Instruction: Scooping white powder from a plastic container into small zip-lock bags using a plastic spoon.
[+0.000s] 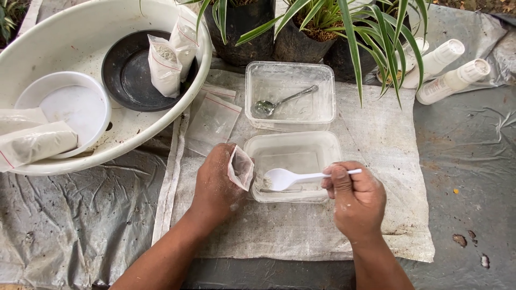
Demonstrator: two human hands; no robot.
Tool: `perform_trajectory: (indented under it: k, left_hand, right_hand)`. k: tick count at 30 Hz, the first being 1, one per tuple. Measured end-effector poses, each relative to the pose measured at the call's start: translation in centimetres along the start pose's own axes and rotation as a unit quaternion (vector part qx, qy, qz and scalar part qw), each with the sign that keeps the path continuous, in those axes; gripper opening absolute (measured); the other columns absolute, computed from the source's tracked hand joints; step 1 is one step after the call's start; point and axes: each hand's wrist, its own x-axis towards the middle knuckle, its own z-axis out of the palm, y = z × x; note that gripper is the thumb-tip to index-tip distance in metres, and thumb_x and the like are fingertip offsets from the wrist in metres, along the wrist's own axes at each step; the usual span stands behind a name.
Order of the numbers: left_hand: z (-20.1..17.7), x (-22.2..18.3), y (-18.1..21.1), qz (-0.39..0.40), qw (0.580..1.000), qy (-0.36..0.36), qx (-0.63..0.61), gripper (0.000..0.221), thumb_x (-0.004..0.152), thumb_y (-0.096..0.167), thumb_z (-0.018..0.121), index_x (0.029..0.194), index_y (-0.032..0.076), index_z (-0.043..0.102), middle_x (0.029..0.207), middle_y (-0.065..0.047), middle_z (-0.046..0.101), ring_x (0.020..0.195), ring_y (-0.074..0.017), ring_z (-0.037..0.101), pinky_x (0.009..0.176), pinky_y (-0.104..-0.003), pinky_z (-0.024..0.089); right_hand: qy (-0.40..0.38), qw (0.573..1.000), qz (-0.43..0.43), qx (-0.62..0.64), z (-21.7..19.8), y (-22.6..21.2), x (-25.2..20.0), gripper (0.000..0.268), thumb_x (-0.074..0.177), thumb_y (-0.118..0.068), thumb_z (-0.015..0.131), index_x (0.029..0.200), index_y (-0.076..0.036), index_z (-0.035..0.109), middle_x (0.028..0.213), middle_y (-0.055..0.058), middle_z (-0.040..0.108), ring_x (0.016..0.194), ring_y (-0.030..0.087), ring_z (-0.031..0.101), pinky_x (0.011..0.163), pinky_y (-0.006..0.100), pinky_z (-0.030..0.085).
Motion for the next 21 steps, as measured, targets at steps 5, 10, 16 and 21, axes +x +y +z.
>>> perform_trajectory:
  k: [5,10,16,21]
  left_hand:
    - [-0.3,0.5,0.3,0.134,0.991,0.014,0.022,0.033,0.087,0.022,0.078,0.106,0.005,0.058,0.096,-0.012,0.061,0.083,-0.0306,0.058,0.074,-0.043,0.045]
    - [0.0,0.2,0.0,0.19,0.98,0.016,0.05,0.041,0.087,0.024,0.079,0.116,0.003,0.059,0.111,-0.013,0.064,0.101,-0.0321,0.063,0.09,-0.043,0.047]
    - [0.1,0.0,-0.4,0.187,0.98,-0.027,0.069,0.056,0.076,0.036,0.08,0.119,0.007,0.06,0.119,-0.011,0.062,0.114,-0.0313,0.06,0.093,-0.045,0.041]
    - [0.2,-0.1,-0.5,0.211,0.975,-0.015,0.065,0.053,0.078,0.03,0.08,0.12,0.005,0.06,0.118,-0.013,0.062,0.113,-0.0319,0.061,0.093,-0.044,0.042]
  right_hand:
    - [0.076,0.984,-0.01,0.161,-0.8,0.2,0.4,0.016,0.107,-0.013,0.058,0.099,-0.001,0.065,0.074,0.01,0.063,0.065,0.016,0.059,0.053,0.023,0.044]
    - [0.096,0.959,-0.046,0.264,-0.4,-0.9,-0.2,0.022,0.107,-0.025,0.061,0.097,-0.006,0.064,0.072,0.007,0.058,0.062,0.015,0.05,0.057,0.024,0.038]
    - [-0.018,0.972,-0.212,0.104,0.9,-1.3,-1.5,0.012,0.106,-0.011,0.053,0.103,-0.006,0.063,0.088,0.007,0.068,0.075,0.013,0.065,0.057,0.019,0.057]
    - [-0.149,0.928,-0.341,-0.012,1.4,-2.6,-1.0,0.015,0.099,-0.004,0.061,0.112,-0.002,0.066,0.105,0.014,0.069,0.09,0.025,0.069,0.089,0.039,0.061]
